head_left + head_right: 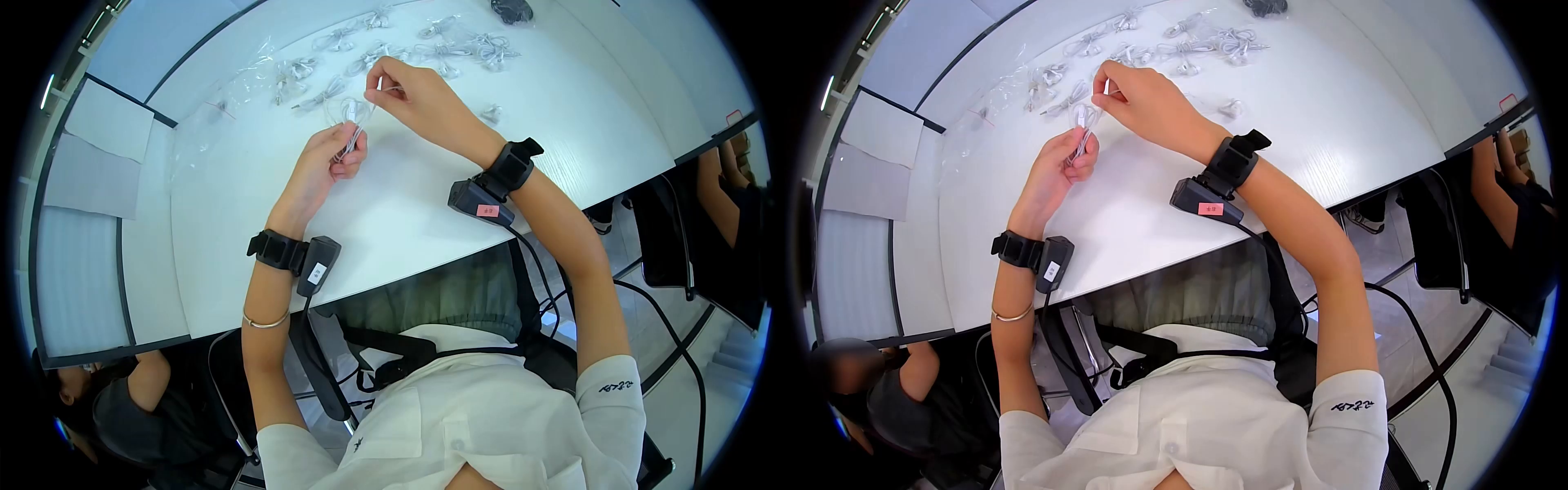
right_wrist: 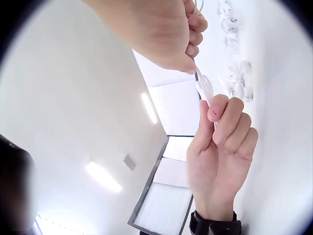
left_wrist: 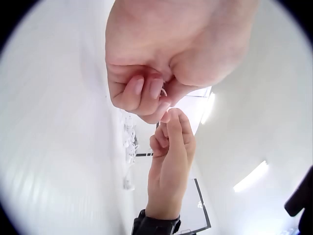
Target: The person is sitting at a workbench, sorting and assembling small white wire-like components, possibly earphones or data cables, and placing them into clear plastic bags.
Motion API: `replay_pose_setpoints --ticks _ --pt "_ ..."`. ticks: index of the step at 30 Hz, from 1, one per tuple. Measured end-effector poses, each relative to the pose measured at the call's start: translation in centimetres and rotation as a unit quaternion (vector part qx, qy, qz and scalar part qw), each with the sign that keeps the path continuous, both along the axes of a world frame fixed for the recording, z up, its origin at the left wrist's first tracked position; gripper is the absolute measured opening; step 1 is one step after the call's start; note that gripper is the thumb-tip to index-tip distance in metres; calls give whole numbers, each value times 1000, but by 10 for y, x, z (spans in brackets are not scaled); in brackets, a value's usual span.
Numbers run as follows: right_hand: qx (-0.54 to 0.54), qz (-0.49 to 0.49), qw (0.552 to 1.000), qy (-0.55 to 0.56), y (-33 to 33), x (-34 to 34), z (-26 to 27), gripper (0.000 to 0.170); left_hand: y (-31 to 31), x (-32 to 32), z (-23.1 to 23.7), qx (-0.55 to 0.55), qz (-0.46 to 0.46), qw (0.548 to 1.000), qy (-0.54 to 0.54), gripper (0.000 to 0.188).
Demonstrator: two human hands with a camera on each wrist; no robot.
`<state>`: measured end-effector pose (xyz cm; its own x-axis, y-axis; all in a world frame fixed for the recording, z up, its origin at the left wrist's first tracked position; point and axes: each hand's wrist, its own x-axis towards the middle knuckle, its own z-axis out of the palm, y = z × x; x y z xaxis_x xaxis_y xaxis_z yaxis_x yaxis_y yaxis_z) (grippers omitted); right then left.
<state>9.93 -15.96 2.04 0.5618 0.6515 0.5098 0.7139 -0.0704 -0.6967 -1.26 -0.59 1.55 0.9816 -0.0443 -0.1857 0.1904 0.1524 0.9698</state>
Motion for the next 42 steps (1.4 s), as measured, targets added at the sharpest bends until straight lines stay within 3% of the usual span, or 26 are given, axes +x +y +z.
replay_pose_setpoints --ticks 6,9,12,15,18,21,23,24,28,31,34,37,38,42 --pt "46 32 997 46 3 -2 0 14 -2 0 2 -4 -35 999 -1 29" --pt "47 39 996 67 3 2 -4 15 -2 0 2 -31 -7 999 -39 30" --pt "25 32 997 63 -1 2 1 15 -1 0 2 -70 39 994 -69 29" --pt "-43 99 989 106 -7 8 2 21 7 3 -4 -132 70 985 -89 28" --pt "-92 125 979 135 -11 8 7 30 12 2 -3 -144 47 983 -105 26" --pt "-132 122 965 191 -16 10 12 34 7 -6 3 -96 -45 993 -58 19" --pt "-168 133 939 268 -17 14 11 39 4 -10 -1 -35 -188 981 5 16" --pt "-172 134 938 268 -17 14 13 38 -4 -12 5 43 -210 976 40 23" --pt "-140 161 947 239 -9 15 1 37 -10 -10 3 142 -250 957 40 32" --pt "-87 184 956 210 -2 9 0 33 -16 -10 3 202 -192 960 22 31" --pt "-47 177 962 205 -3 -6 14 28 -12 -6 3 194 -99 974 55 31" --pt "11 194 960 202 -2 -2 9 24 -1 -1 -1 100 -2 994 39 30" --pt "-3 191 961 200 -5 -3 11 22 0 0 1 95 21 995 34 24" --pt "-62 211 956 194 -9 -4 13 22 1 0 2 -4 33 999 -14 27"
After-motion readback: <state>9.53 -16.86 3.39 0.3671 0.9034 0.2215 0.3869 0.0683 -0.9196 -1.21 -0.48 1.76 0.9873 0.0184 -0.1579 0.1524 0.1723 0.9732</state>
